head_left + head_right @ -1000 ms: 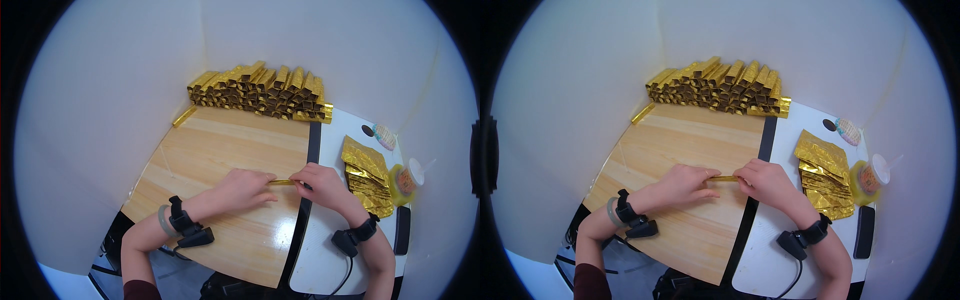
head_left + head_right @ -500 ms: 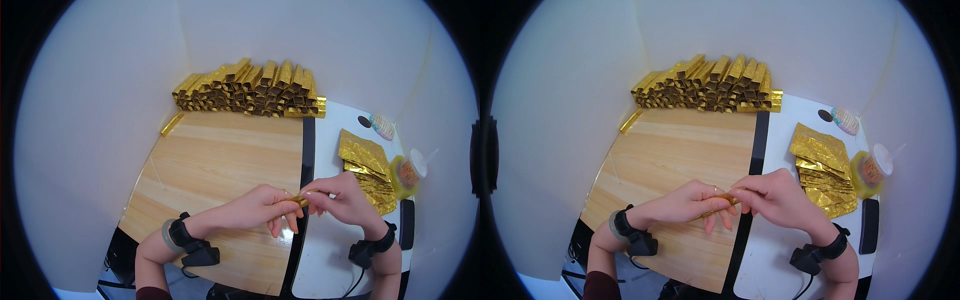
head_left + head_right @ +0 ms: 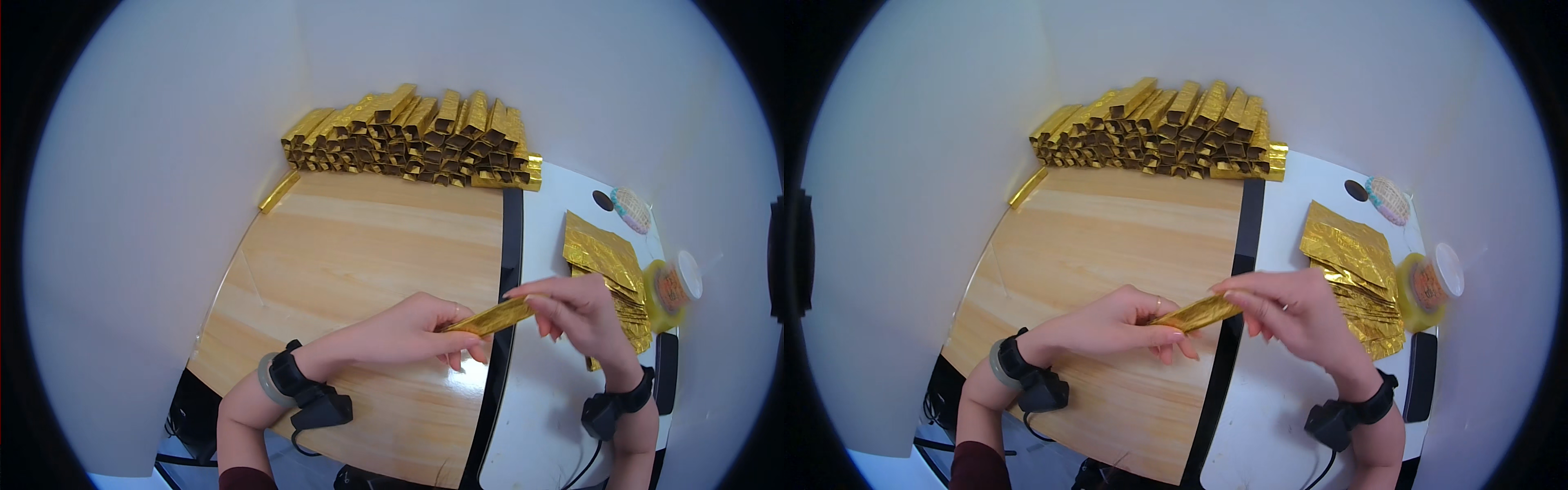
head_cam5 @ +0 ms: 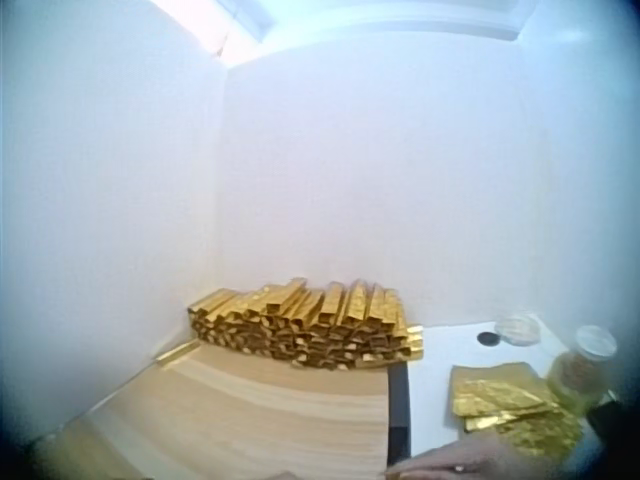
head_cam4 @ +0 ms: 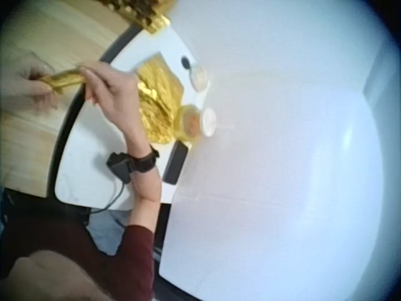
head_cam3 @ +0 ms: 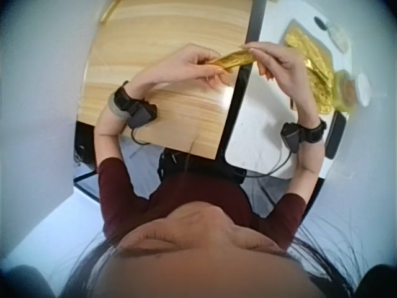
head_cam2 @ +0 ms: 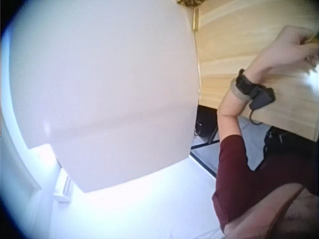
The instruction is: Folding gold-colored paper into rectangular shapes and stacking them.
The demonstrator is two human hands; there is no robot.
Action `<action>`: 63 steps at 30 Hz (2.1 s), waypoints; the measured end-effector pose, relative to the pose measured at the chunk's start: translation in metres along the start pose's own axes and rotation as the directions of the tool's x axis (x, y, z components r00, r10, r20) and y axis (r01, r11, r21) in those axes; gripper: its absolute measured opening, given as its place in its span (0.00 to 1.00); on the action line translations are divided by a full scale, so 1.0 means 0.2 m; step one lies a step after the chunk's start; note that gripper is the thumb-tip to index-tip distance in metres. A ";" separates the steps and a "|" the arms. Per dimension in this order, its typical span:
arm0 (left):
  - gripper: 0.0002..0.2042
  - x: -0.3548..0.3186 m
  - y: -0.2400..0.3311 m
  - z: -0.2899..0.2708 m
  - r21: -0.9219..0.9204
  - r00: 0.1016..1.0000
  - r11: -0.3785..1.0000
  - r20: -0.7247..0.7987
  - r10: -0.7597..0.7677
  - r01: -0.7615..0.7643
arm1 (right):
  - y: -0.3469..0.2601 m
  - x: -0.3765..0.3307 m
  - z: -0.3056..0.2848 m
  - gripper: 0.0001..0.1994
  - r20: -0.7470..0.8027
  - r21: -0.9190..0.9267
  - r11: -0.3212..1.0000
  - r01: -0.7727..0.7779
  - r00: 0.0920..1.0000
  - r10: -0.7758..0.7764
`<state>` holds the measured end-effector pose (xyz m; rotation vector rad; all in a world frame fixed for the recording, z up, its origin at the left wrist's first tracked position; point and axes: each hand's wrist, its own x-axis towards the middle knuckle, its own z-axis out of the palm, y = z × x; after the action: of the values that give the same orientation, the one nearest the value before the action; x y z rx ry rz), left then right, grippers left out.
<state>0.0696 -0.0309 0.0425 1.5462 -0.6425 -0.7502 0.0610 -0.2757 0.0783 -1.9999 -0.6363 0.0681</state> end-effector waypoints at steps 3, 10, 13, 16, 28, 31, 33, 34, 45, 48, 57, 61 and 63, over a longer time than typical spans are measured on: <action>0.15 -0.02 0.09 0.02 -0.032 0.999 0.999 0.021 -0.039 0.039 | -0.03 -0.01 0.06 0.09 0.054 0.076 0.997 0.032 0.998 -0.036; 0.13 -0.04 0.10 0.01 0.099 0.991 0.986 -0.005 -0.136 0.136 | 0.07 -0.02 -0.11 0.09 -0.013 0.280 0.959 -0.034 0.999 0.039; 0.13 -0.01 -0.01 0.04 0.732 0.943 0.664 -0.095 0.320 -0.152 | 0.09 -0.03 -0.14 0.09 -0.026 0.291 0.953 -0.081 0.995 0.092; 0.13 0.02 -0.07 0.05 0.857 0.885 0.477 -0.054 0.463 -0.197 | 0.13 -0.02 -0.16 0.09 0.014 0.271 0.959 -0.087 0.996 0.087; 0.19 -0.06 0.08 -0.03 0.271 0.992 0.955 0.003 0.126 -0.122 | -0.05 0.07 -0.04 0.16 0.014 0.047 0.999 -0.022 1.000 0.021; 0.21 0.12 0.06 0.04 0.331 0.970 0.914 0.012 0.243 -0.233 | 0.00 0.00 -0.15 0.19 -0.127 0.192 0.979 -0.064 0.988 0.089; 0.21 0.12 -0.01 0.03 0.463 0.941 0.845 -0.064 0.333 -0.267 | 0.01 0.04 -0.15 0.16 -0.225 -0.017 0.999 0.050 0.973 -0.052; 0.22 0.04 -0.03 0.01 0.534 0.897 0.804 -0.174 0.405 -0.260 | -0.04 0.12 -0.07 0.15 -0.196 -0.157 0.979 0.129 0.968 -0.159; 0.22 0.11 0.36 0.07 0.705 0.796 0.643 -0.187 0.575 -0.299 | -0.26 0.01 -0.18 0.20 -0.095 -0.180 0.934 0.309 0.939 -0.329; 0.17 0.07 0.32 0.06 0.526 0.822 0.758 -0.177 0.541 -0.386 | -0.28 0.01 -0.17 0.23 -0.064 -0.119 0.947 0.297 0.950 -0.306; 0.19 0.00 0.34 0.05 0.421 0.760 0.797 -0.304 0.574 -0.433 | -0.30 -0.02 -0.17 0.20 0.009 -0.147 0.964 0.220 0.975 -0.221; 0.14 0.00 0.36 0.05 0.628 0.628 0.586 -0.191 0.754 -0.512 | -0.30 -0.03 -0.16 0.19 0.048 -0.199 0.960 0.199 0.980 -0.193; 0.12 -0.01 0.37 0.04 0.715 0.627 0.480 -0.074 0.775 -0.508 | -0.29 -0.03 -0.16 0.18 0.060 -0.215 0.954 0.211 0.977 -0.203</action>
<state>0.0634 -0.0420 0.1162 1.7754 -1.1746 0.4611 0.0422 -0.2828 0.1425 -2.1350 -0.9075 -0.0964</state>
